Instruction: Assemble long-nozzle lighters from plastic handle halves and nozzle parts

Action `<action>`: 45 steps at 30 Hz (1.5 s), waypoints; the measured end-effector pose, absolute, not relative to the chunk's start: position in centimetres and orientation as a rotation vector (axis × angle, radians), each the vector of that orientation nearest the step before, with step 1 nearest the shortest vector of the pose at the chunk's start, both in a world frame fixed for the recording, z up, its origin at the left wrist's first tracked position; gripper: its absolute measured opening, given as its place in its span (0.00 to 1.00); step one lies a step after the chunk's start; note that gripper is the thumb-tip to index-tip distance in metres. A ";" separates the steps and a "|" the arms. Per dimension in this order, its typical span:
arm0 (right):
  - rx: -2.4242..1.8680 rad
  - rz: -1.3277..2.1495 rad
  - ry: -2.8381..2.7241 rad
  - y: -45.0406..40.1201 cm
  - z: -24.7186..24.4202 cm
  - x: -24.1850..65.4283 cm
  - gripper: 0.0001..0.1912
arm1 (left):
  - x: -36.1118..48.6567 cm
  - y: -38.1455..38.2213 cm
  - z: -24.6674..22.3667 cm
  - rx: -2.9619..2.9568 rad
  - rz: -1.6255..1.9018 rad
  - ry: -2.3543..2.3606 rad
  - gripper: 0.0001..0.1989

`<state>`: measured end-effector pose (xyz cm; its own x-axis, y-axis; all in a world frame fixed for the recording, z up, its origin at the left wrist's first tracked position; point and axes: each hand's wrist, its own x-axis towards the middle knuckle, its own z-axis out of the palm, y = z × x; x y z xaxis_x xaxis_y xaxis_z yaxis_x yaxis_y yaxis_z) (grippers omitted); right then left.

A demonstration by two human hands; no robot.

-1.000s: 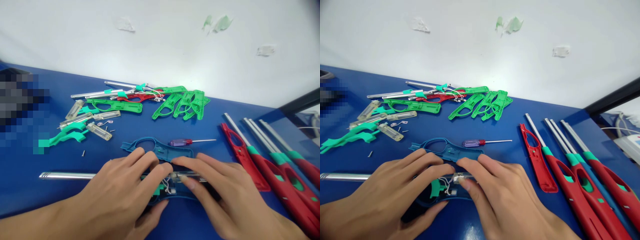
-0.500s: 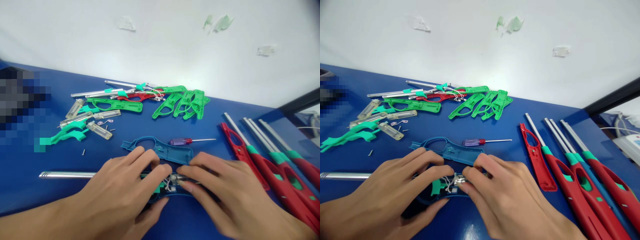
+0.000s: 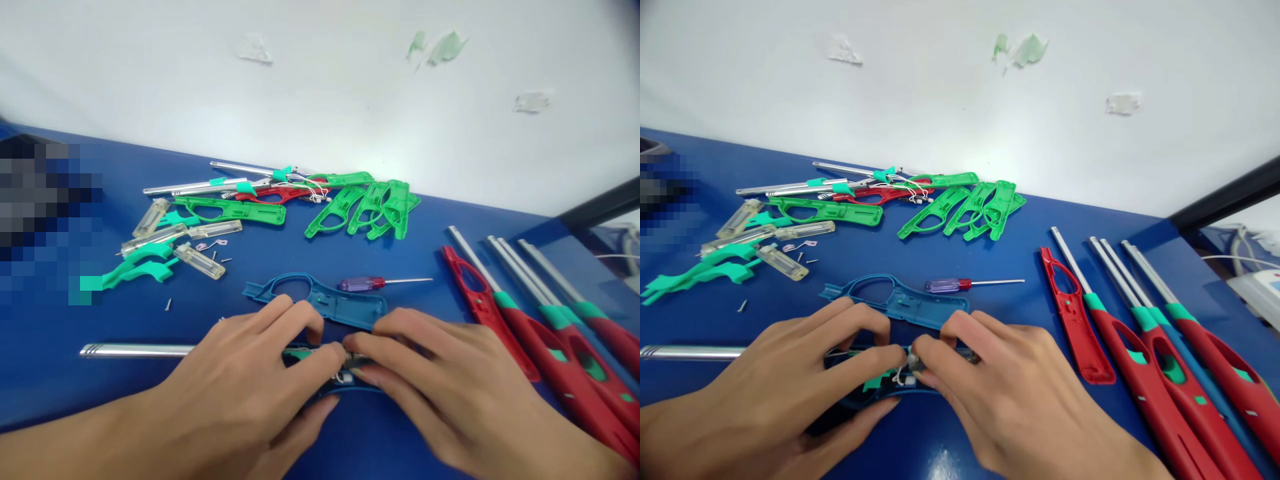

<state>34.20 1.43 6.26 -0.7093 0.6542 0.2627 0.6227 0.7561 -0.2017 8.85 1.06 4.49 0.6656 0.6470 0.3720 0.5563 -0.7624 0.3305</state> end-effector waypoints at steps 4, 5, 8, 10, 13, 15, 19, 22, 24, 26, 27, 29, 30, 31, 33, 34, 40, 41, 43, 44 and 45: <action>-0.991 0.161 -2.639 1.6 6.4 34.1 0.21 | 8.9 1.1 4.4 2.691 0.691 0.971 0.04; -1.000 0.183 -2.646 1.6 6.5 34.1 0.20 | 8.8 1.1 4.4 2.690 0.687 0.972 0.04; -1.033 0.275 -2.667 1.5 6.4 34.2 0.16 | 8.7 1.0 4.3 2.700 0.679 0.982 0.05; -1.041 0.305 -2.668 1.4 6.4 34.3 0.15 | 8.7 0.9 4.3 2.711 0.670 0.987 0.05; -1.043 0.316 -2.658 1.2 6.4 34.4 0.14 | 8.7 1.0 4.4 2.708 0.680 0.978 0.05; -1.047 0.333 -2.656 1.1 6.4 34.5 0.13 | 8.7 1.0 4.4 2.701 0.687 0.968 0.06; -1.072 0.354 -2.665 1.2 6.4 34.4 0.13 | 8.8 1.0 4.3 2.701 0.707 0.964 0.04; -1.070 0.348 -2.676 1.4 6.2 34.4 0.14 | 8.7 1.0 4.3 2.704 0.729 0.962 0.04; -1.053 0.325 -2.683 1.4 6.1 34.4 0.13 | 8.6 0.9 4.3 2.706 0.737 0.963 0.04; -1.050 0.271 -2.686 1.2 6.0 34.5 0.12 | 8.7 0.9 4.3 2.709 0.749 0.961 0.04; -1.049 0.232 -2.685 1.1 6.0 34.5 0.12 | 8.7 0.9 4.4 2.708 0.751 0.959 0.05; -1.064 0.157 -2.679 0.9 5.9 34.6 0.13 | 8.7 0.9 4.4 2.698 0.741 0.955 0.05; -1.067 0.129 -2.669 0.9 5.9 34.5 0.13 | 8.8 1.0 4.4 2.694 0.729 0.954 0.05; -1.062 0.109 -2.658 0.9 5.8 34.5 0.13 | 8.7 1.0 4.4 2.691 0.714 0.955 0.05; -1.052 0.087 -2.631 0.9 5.8 34.3 0.13 | 8.7 1.0 4.3 2.696 0.691 0.952 0.05; -1.049 0.083 -2.625 0.9 5.8 34.3 0.13 | 8.6 1.0 4.3 2.700 0.683 0.951 0.06; -1.068 0.115 -2.630 1.0 5.7 34.2 0.14 | 8.4 0.9 4.1 2.709 0.646 0.947 0.08; -1.067 0.128 -2.631 0.9 5.6 34.2 0.15 | 8.4 0.9 4.1 2.710 0.644 0.944 0.09; -1.073 0.160 -2.643 0.9 5.5 34.3 0.18 | 8.5 1.0 4.1 2.710 0.647 0.950 0.08; -1.078 0.176 -2.648 0.8 5.4 34.3 0.19 | 8.5 1.0 4.1 2.708 0.651 0.952 0.08; -1.081 0.189 -2.651 0.7 5.3 34.3 0.21 | 8.5 1.1 4.1 2.704 0.655 0.956 0.07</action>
